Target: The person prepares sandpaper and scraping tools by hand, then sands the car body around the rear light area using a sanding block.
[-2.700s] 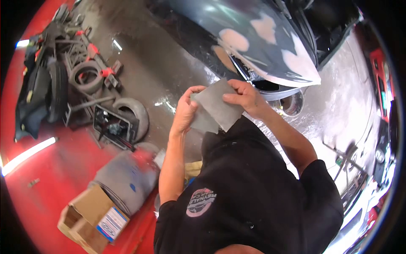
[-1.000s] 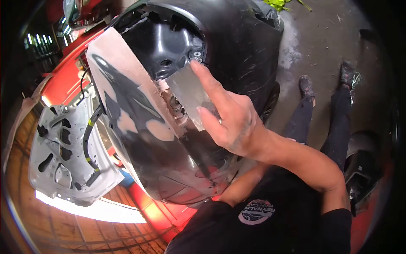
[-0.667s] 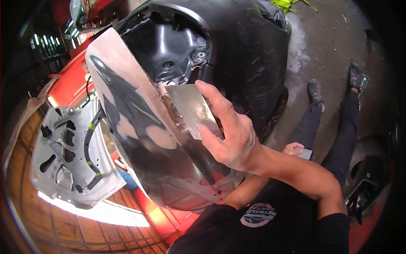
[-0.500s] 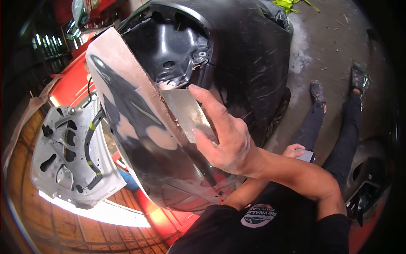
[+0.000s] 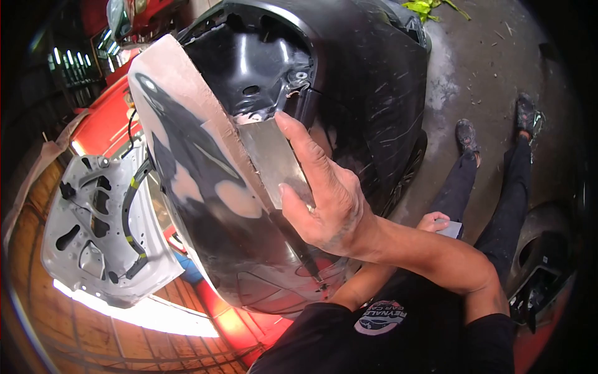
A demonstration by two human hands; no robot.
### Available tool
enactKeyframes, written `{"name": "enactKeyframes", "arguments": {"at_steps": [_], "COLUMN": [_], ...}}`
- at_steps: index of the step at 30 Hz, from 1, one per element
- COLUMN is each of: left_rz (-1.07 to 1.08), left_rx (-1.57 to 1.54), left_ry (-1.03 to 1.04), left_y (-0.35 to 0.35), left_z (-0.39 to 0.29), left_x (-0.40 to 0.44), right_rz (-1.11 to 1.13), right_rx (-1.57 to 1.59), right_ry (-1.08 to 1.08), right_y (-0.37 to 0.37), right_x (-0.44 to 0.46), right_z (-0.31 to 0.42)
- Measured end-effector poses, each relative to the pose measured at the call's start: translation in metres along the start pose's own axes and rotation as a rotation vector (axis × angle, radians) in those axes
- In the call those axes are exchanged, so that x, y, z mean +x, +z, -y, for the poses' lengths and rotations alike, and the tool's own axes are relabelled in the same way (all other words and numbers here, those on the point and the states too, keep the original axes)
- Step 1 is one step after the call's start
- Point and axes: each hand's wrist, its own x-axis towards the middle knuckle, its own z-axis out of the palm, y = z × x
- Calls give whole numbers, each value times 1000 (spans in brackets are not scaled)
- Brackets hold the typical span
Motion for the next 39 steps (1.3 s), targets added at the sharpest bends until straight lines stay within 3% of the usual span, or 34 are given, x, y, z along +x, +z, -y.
{"name": "enactKeyframes", "arguments": {"at_steps": [13,19,39], "left_rz": [-35,-19,-15], "left_rx": [73,-9,-93], "left_ry": [96,13,-1], "left_y": [-10,-7,-9], "left_z": [23,4,15], "left_x": [10,-2,3], "right_rz": [-13,23,-14], "right_rx": [-151,-153,-96], "right_ry": [-57,-140,-102], "right_y": [7,8,8], "right_x": [-20,-30,-17], "right_z": [-13,-19,-12]}}
